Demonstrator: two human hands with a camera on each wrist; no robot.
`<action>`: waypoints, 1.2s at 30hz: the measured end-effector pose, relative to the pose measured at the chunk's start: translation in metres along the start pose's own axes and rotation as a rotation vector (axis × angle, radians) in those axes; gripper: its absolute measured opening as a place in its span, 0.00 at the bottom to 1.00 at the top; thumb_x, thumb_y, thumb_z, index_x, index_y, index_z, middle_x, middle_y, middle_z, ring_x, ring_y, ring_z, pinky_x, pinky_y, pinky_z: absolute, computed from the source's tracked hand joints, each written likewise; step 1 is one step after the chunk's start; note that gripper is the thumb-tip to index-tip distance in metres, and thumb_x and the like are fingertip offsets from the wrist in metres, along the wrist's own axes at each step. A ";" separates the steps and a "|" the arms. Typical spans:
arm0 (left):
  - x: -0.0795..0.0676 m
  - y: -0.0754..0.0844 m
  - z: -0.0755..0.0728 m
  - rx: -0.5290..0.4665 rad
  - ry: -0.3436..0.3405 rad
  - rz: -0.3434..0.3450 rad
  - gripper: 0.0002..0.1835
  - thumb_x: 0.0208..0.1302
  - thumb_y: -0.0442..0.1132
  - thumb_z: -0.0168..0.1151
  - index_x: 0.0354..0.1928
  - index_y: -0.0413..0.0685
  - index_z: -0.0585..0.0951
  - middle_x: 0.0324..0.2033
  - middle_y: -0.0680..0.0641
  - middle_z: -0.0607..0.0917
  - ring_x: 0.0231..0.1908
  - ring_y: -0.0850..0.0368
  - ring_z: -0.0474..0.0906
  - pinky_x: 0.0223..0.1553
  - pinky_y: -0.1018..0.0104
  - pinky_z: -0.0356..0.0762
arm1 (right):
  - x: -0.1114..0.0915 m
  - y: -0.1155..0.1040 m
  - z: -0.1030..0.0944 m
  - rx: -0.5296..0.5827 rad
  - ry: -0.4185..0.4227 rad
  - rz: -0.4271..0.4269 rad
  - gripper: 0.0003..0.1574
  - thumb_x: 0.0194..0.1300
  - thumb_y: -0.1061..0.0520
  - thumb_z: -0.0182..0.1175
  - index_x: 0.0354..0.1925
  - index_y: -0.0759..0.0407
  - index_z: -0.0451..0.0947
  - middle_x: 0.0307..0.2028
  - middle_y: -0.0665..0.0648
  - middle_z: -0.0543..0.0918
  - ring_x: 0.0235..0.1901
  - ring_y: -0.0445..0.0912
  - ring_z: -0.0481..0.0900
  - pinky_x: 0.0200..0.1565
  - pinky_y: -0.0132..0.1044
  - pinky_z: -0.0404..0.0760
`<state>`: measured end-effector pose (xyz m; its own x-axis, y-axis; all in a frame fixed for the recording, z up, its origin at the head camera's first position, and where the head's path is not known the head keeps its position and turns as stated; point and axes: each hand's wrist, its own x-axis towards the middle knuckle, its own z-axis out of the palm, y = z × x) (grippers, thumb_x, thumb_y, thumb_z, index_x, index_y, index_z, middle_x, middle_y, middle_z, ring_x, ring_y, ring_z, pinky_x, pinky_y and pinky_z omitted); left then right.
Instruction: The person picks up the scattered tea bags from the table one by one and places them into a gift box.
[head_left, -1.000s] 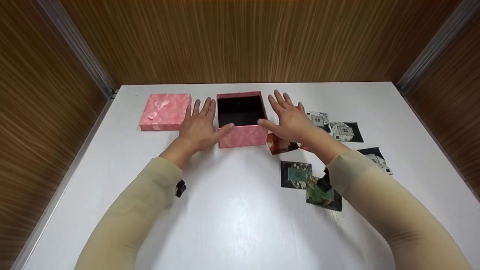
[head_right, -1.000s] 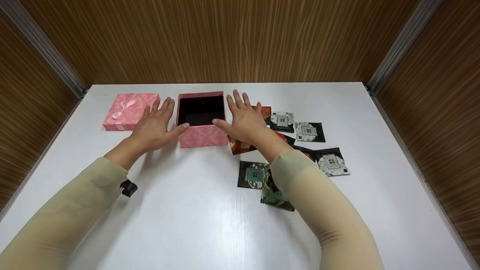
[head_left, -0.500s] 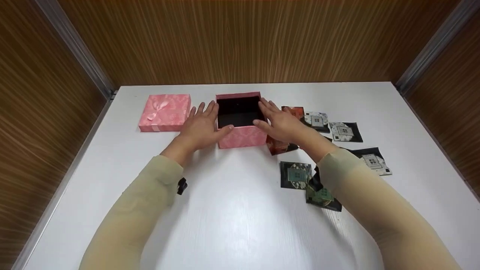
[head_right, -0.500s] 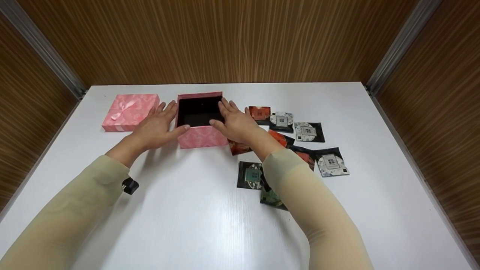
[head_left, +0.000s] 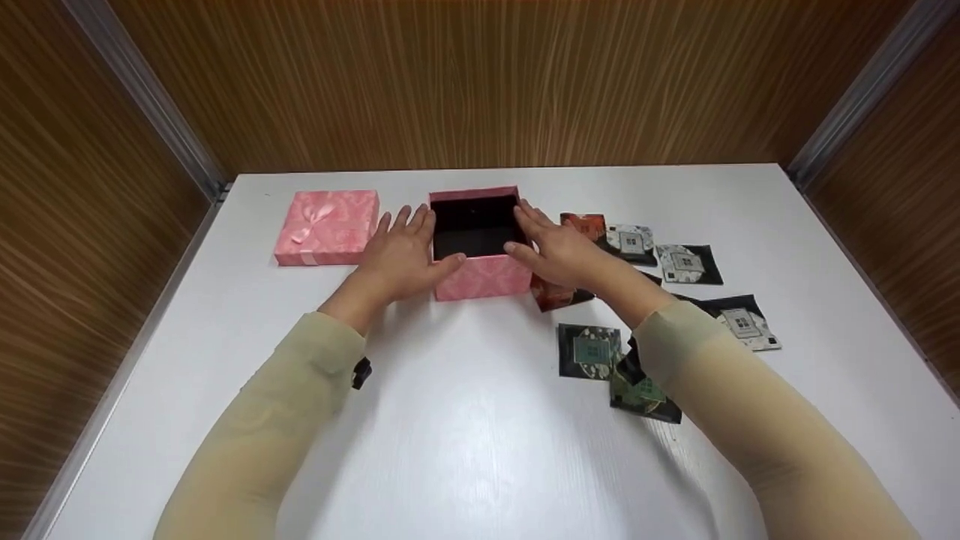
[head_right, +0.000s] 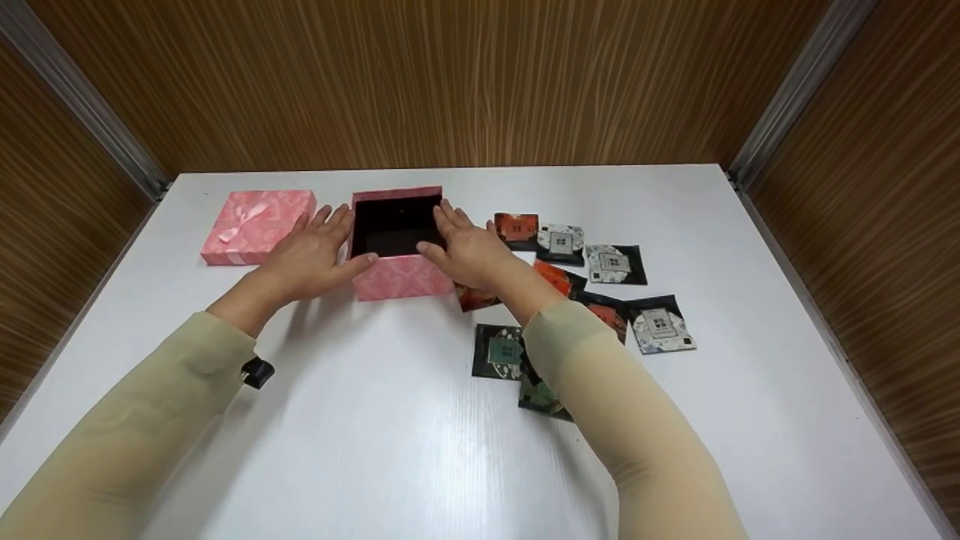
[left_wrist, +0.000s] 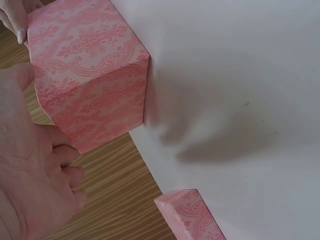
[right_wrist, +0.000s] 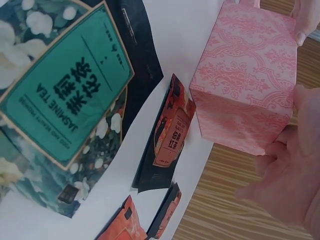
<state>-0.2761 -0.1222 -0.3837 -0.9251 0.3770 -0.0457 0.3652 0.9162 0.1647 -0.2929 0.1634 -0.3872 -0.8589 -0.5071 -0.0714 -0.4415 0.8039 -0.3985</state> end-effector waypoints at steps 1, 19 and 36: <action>-0.002 0.001 -0.001 0.005 0.000 0.003 0.54 0.75 0.74 0.40 0.84 0.36 0.51 0.83 0.37 0.53 0.83 0.37 0.44 0.82 0.42 0.36 | -0.002 -0.001 0.000 0.002 0.001 -0.005 0.52 0.83 0.29 0.40 0.86 0.57 0.42 0.86 0.54 0.40 0.83 0.53 0.47 0.80 0.59 0.48; -0.050 0.017 0.006 0.048 0.043 0.031 0.53 0.75 0.73 0.42 0.83 0.35 0.54 0.82 0.36 0.57 0.82 0.38 0.48 0.82 0.42 0.38 | -0.049 -0.019 0.016 -0.024 0.025 -0.075 0.49 0.86 0.33 0.39 0.86 0.61 0.42 0.85 0.58 0.42 0.83 0.54 0.47 0.77 0.72 0.45; -0.089 0.031 0.017 0.056 0.085 0.083 0.53 0.75 0.73 0.43 0.81 0.33 0.58 0.80 0.35 0.59 0.81 0.37 0.51 0.81 0.40 0.41 | -0.092 -0.033 0.038 0.006 0.110 -0.098 0.50 0.84 0.32 0.44 0.85 0.61 0.47 0.85 0.58 0.46 0.82 0.56 0.51 0.76 0.71 0.51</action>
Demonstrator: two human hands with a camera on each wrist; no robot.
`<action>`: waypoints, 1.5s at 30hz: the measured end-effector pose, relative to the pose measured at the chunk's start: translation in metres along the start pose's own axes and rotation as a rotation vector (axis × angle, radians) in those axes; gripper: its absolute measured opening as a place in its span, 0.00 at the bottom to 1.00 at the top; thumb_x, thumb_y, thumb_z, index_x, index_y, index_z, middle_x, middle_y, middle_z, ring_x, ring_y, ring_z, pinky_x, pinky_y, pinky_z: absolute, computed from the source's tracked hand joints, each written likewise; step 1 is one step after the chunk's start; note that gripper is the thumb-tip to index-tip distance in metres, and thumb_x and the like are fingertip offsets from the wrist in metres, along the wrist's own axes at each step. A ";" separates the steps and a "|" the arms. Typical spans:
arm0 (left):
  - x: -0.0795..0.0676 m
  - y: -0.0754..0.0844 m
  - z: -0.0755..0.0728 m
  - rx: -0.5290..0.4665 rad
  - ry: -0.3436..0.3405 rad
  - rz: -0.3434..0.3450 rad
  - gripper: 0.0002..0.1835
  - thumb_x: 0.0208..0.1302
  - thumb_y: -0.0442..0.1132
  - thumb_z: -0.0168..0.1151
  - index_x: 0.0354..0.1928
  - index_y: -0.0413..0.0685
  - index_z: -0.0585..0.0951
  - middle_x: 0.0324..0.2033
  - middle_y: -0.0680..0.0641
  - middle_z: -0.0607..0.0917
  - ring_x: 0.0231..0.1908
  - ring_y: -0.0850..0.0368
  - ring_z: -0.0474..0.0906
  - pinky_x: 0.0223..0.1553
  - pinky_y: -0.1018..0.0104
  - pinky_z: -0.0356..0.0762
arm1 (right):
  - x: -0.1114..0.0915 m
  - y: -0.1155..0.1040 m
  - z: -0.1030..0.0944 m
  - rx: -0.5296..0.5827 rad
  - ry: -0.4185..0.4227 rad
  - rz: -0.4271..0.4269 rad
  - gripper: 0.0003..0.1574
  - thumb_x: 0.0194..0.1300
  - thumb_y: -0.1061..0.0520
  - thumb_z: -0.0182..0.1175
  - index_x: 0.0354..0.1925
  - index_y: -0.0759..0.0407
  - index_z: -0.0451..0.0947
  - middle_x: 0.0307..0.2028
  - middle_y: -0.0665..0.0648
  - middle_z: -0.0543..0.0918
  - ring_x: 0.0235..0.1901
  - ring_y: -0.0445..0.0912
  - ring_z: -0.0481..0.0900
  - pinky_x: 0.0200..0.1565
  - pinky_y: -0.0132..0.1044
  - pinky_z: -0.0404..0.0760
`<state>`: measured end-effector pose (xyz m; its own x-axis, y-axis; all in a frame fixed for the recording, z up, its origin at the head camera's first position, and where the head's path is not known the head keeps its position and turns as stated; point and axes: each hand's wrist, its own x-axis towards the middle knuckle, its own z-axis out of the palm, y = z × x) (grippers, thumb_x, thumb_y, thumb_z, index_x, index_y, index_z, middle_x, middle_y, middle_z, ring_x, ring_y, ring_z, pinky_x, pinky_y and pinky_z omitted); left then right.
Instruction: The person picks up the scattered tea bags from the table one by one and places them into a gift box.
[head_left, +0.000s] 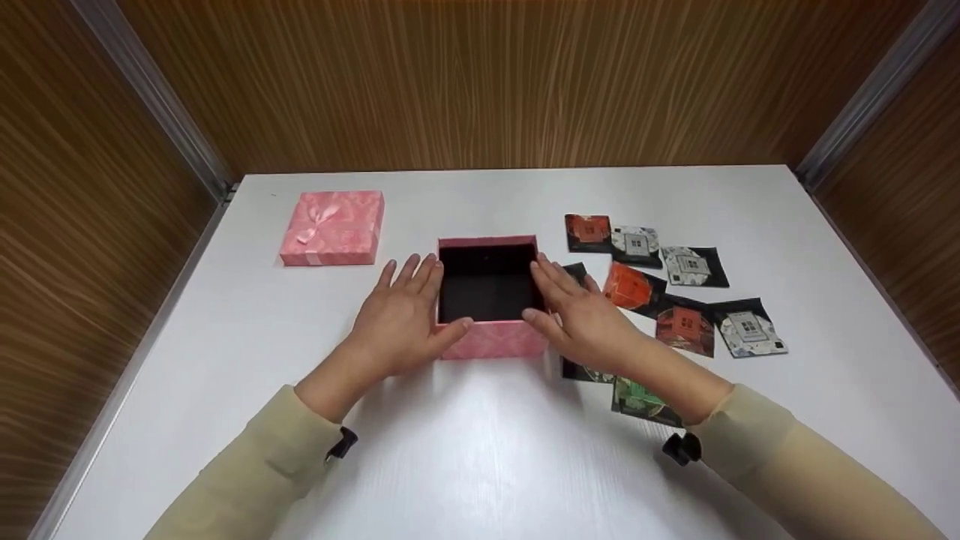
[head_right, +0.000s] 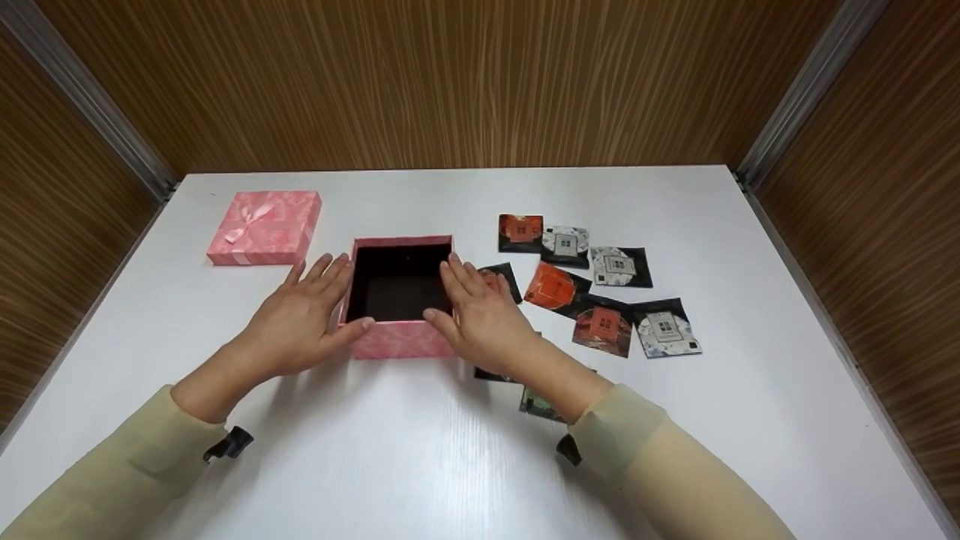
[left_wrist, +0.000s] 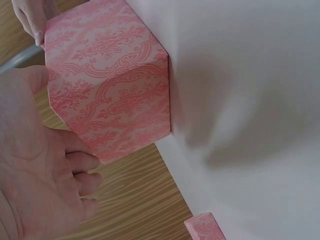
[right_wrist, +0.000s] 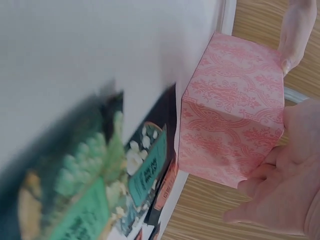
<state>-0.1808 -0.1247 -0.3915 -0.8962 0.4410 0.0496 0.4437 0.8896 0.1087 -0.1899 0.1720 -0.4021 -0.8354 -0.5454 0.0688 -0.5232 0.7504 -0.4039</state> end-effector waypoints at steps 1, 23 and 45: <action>-0.002 0.001 0.001 -0.005 0.007 0.005 0.53 0.76 0.73 0.44 0.81 0.32 0.59 0.80 0.34 0.60 0.81 0.37 0.52 0.81 0.40 0.42 | -0.002 0.000 0.001 0.001 0.009 -0.008 0.50 0.84 0.33 0.45 0.85 0.61 0.48 0.85 0.59 0.47 0.82 0.57 0.51 0.76 0.71 0.51; -0.029 0.020 0.005 0.010 0.078 0.047 0.51 0.76 0.72 0.45 0.78 0.31 0.64 0.77 0.33 0.66 0.79 0.37 0.58 0.80 0.38 0.48 | -0.035 -0.008 0.008 -0.022 0.051 -0.037 0.49 0.83 0.35 0.49 0.84 0.64 0.51 0.84 0.62 0.51 0.81 0.60 0.51 0.74 0.74 0.51; -0.037 0.027 0.006 0.011 0.083 0.057 0.52 0.75 0.73 0.45 0.78 0.32 0.65 0.77 0.36 0.67 0.79 0.41 0.59 0.80 0.41 0.49 | -0.050 -0.013 0.008 -0.029 0.059 -0.028 0.48 0.83 0.37 0.51 0.84 0.63 0.52 0.83 0.62 0.52 0.81 0.60 0.52 0.73 0.75 0.53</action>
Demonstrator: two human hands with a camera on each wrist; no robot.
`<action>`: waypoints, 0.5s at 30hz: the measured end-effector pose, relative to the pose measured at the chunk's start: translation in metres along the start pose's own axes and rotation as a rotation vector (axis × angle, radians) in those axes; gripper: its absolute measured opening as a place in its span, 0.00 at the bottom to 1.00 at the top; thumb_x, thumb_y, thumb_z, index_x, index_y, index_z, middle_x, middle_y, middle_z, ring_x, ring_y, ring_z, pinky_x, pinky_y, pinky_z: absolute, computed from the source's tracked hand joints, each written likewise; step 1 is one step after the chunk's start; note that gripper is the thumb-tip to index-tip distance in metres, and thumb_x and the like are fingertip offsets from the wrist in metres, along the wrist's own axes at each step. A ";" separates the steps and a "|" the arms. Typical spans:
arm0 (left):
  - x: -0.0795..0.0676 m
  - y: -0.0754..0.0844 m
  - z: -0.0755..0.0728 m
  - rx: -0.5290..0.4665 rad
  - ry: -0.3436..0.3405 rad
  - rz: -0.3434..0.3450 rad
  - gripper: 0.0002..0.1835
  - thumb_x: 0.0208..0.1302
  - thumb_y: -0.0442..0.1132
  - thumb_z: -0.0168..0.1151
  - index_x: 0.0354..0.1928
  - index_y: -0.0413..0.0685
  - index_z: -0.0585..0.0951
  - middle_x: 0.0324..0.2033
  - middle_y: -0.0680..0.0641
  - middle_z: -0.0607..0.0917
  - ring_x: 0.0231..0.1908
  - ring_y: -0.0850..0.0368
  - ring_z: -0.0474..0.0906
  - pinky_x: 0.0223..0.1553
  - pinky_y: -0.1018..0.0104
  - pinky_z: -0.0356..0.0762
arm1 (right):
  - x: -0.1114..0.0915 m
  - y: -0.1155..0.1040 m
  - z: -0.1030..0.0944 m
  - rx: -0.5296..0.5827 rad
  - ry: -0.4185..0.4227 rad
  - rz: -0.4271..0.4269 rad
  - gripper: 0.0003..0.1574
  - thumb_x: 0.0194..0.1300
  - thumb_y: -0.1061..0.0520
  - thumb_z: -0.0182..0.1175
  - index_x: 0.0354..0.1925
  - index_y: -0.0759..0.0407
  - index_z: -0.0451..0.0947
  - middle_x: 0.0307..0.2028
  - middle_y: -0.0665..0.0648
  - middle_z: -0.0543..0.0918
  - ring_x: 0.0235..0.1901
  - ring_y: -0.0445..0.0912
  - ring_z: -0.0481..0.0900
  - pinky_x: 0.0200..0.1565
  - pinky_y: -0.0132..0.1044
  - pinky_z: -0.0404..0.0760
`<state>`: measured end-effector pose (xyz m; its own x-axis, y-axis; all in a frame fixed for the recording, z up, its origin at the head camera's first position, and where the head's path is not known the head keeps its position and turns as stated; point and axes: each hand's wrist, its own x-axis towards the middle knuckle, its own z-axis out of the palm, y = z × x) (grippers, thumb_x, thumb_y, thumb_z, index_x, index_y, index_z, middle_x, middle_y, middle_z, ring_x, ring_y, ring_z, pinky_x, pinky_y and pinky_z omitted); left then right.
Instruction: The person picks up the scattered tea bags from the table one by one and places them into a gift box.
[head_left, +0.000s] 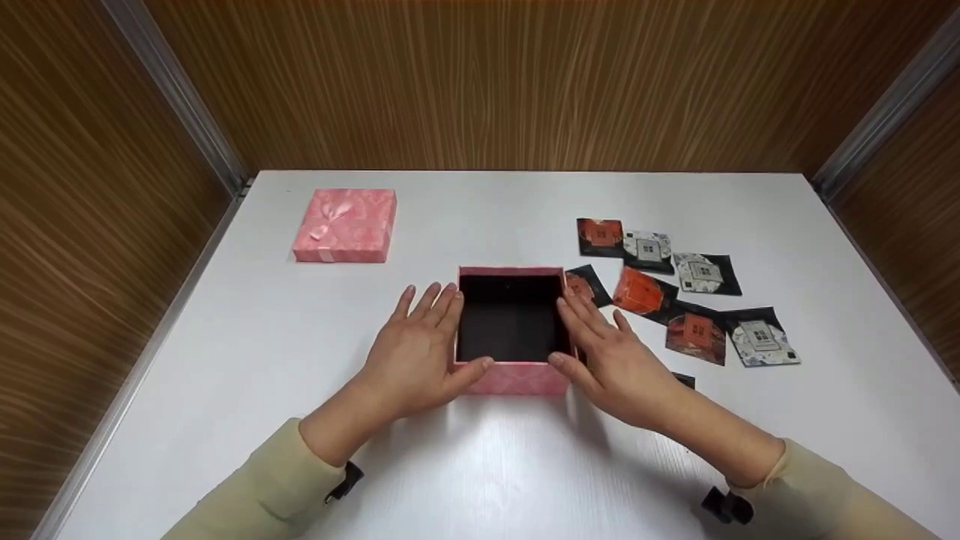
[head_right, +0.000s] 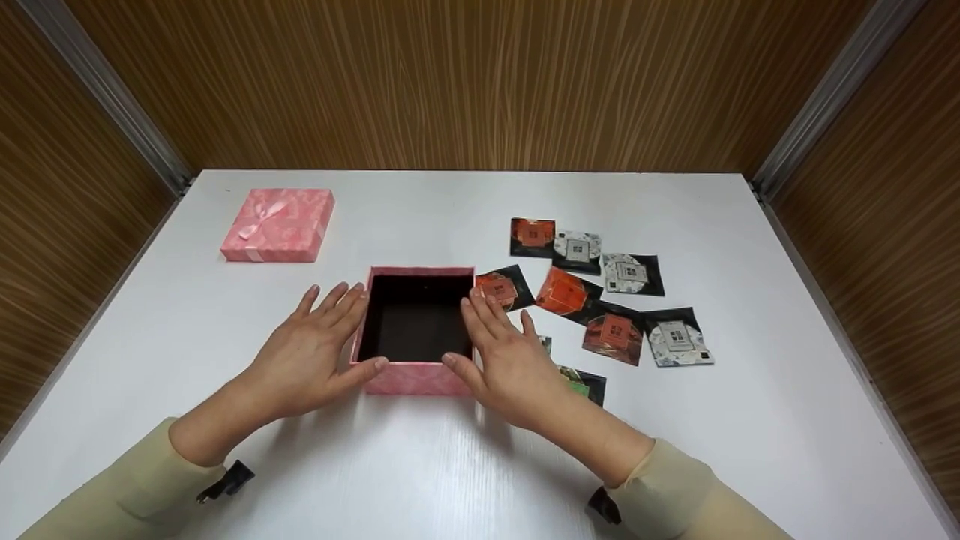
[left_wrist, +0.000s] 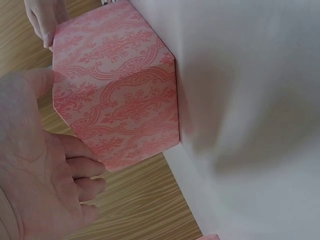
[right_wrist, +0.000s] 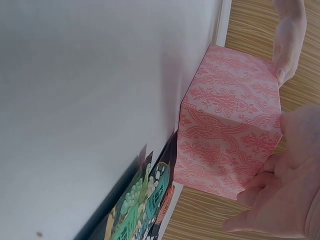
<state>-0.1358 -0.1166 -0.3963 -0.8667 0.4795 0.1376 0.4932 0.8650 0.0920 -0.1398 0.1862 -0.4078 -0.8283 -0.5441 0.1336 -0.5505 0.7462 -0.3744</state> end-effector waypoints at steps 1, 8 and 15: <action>0.000 0.000 0.000 -0.004 -0.003 0.000 0.52 0.75 0.73 0.45 0.78 0.32 0.65 0.77 0.36 0.67 0.79 0.41 0.59 0.80 0.41 0.49 | 0.000 0.000 0.000 -0.001 0.000 0.000 0.48 0.83 0.37 0.52 0.84 0.63 0.52 0.83 0.62 0.52 0.81 0.60 0.52 0.73 0.75 0.53; 0.003 -0.007 -0.001 -0.055 0.015 0.026 0.54 0.72 0.75 0.49 0.77 0.31 0.68 0.76 0.35 0.69 0.78 0.40 0.62 0.81 0.44 0.47 | -0.002 -0.002 -0.001 -0.015 -0.005 0.001 0.49 0.83 0.36 0.52 0.84 0.63 0.52 0.84 0.61 0.52 0.81 0.60 0.52 0.73 0.75 0.53; 0.016 -0.027 -0.002 -0.119 -0.027 0.067 0.62 0.66 0.80 0.52 0.83 0.35 0.56 0.82 0.37 0.57 0.82 0.42 0.50 0.82 0.46 0.40 | -0.002 -0.002 -0.002 -0.022 -0.010 0.008 0.49 0.82 0.35 0.51 0.84 0.63 0.52 0.83 0.61 0.53 0.81 0.60 0.52 0.73 0.76 0.52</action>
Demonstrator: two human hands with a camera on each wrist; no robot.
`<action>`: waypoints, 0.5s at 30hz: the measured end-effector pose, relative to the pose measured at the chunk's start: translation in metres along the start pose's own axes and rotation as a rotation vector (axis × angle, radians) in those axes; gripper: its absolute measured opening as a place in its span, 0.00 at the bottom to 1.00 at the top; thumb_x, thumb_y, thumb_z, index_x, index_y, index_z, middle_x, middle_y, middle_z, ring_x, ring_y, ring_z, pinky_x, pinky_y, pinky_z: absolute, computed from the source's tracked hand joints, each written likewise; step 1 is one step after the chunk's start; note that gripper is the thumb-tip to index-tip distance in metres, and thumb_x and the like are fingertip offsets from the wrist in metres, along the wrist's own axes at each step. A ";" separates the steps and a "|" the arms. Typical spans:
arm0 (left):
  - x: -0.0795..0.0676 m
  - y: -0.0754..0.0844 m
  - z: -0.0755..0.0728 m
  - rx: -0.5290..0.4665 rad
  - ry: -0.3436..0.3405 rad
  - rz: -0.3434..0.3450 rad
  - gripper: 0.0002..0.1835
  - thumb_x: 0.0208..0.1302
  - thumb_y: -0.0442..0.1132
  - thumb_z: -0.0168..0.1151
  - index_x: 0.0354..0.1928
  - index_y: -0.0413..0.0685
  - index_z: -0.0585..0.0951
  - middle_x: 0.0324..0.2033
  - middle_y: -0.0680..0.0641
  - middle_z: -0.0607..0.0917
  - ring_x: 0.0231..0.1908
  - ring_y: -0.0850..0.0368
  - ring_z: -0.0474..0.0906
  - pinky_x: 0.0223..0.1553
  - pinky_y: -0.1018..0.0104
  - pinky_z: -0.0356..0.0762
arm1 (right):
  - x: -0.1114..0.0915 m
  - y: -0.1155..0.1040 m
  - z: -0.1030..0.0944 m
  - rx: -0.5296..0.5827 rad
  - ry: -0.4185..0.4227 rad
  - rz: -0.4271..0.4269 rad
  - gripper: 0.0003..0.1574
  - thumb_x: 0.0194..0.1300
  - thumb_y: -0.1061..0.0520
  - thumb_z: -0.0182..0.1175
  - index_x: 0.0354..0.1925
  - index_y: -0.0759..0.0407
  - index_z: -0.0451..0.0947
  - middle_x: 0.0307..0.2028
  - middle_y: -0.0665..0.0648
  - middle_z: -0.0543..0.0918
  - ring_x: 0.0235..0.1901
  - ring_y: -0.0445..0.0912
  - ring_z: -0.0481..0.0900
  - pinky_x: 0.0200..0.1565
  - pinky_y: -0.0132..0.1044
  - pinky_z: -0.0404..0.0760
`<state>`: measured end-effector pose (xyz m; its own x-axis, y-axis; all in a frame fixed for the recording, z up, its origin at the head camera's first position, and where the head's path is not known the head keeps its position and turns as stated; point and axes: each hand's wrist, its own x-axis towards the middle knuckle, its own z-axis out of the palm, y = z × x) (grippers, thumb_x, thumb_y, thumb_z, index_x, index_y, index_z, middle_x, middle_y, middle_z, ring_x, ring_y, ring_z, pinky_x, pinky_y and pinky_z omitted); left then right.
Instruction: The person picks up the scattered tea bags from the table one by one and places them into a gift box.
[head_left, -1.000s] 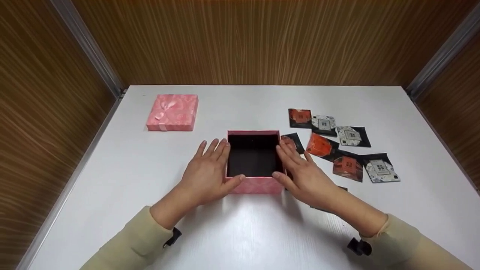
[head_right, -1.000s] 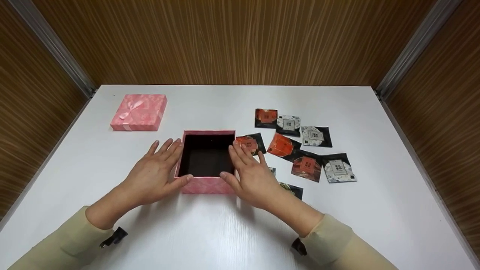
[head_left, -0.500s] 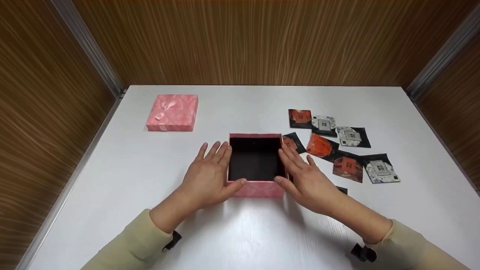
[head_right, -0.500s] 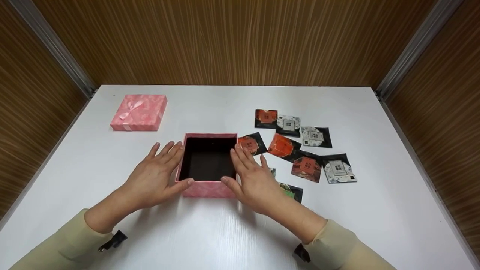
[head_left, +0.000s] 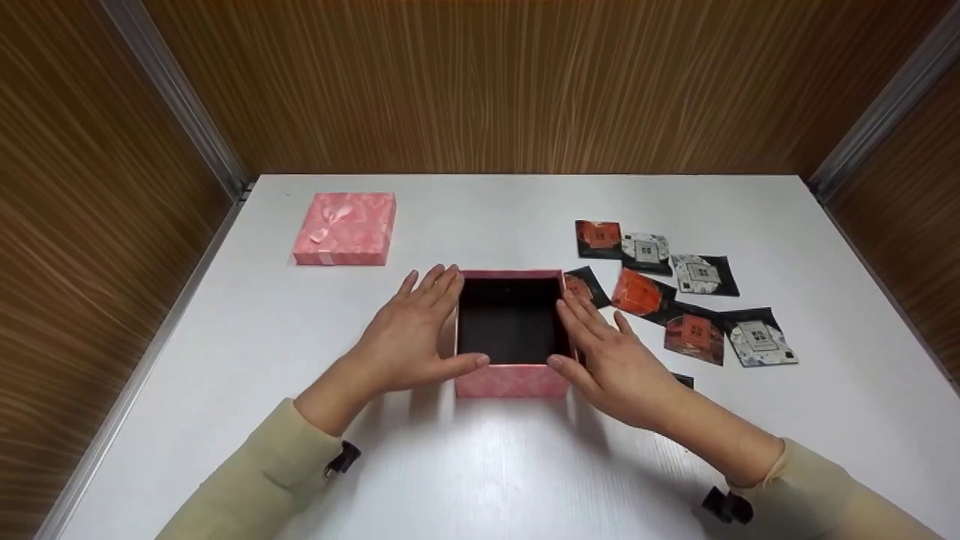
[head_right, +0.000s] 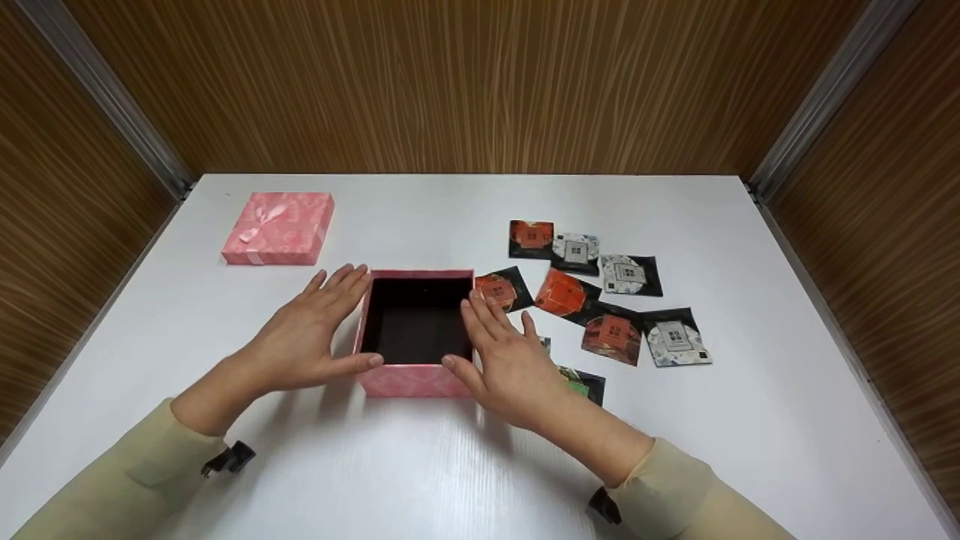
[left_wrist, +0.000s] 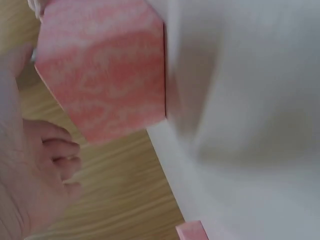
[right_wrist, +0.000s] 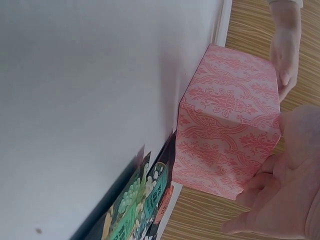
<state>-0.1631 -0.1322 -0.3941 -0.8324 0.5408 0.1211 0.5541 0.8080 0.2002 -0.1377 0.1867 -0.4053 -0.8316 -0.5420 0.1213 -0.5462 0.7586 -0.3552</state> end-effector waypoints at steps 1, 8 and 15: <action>0.002 -0.003 0.000 -0.013 -0.017 0.000 0.64 0.65 0.81 0.52 0.83 0.36 0.54 0.83 0.38 0.55 0.83 0.43 0.47 0.82 0.47 0.39 | 0.000 0.000 0.000 -0.001 0.000 -0.001 0.49 0.82 0.35 0.51 0.84 0.63 0.52 0.84 0.61 0.52 0.81 0.60 0.52 0.73 0.76 0.52; 0.009 -0.016 0.002 -0.082 -0.106 0.026 0.69 0.60 0.84 0.55 0.84 0.36 0.48 0.84 0.39 0.47 0.84 0.45 0.40 0.82 0.48 0.38 | 0.000 0.001 0.001 0.001 -0.019 0.001 0.50 0.82 0.34 0.50 0.84 0.63 0.51 0.84 0.60 0.50 0.82 0.59 0.51 0.74 0.74 0.51; 0.014 -0.017 -0.001 -0.072 -0.147 0.032 0.71 0.57 0.85 0.56 0.84 0.37 0.48 0.84 0.39 0.48 0.84 0.45 0.41 0.82 0.51 0.37 | 0.001 0.005 -0.006 0.038 -0.056 0.004 0.51 0.82 0.32 0.49 0.85 0.59 0.49 0.85 0.58 0.46 0.82 0.58 0.48 0.75 0.73 0.50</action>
<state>-0.1842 -0.1390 -0.3953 -0.8012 0.5982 -0.0137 0.5735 0.7741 0.2680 -0.1418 0.1926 -0.4012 -0.8261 -0.5594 0.0684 -0.5380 0.7467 -0.3910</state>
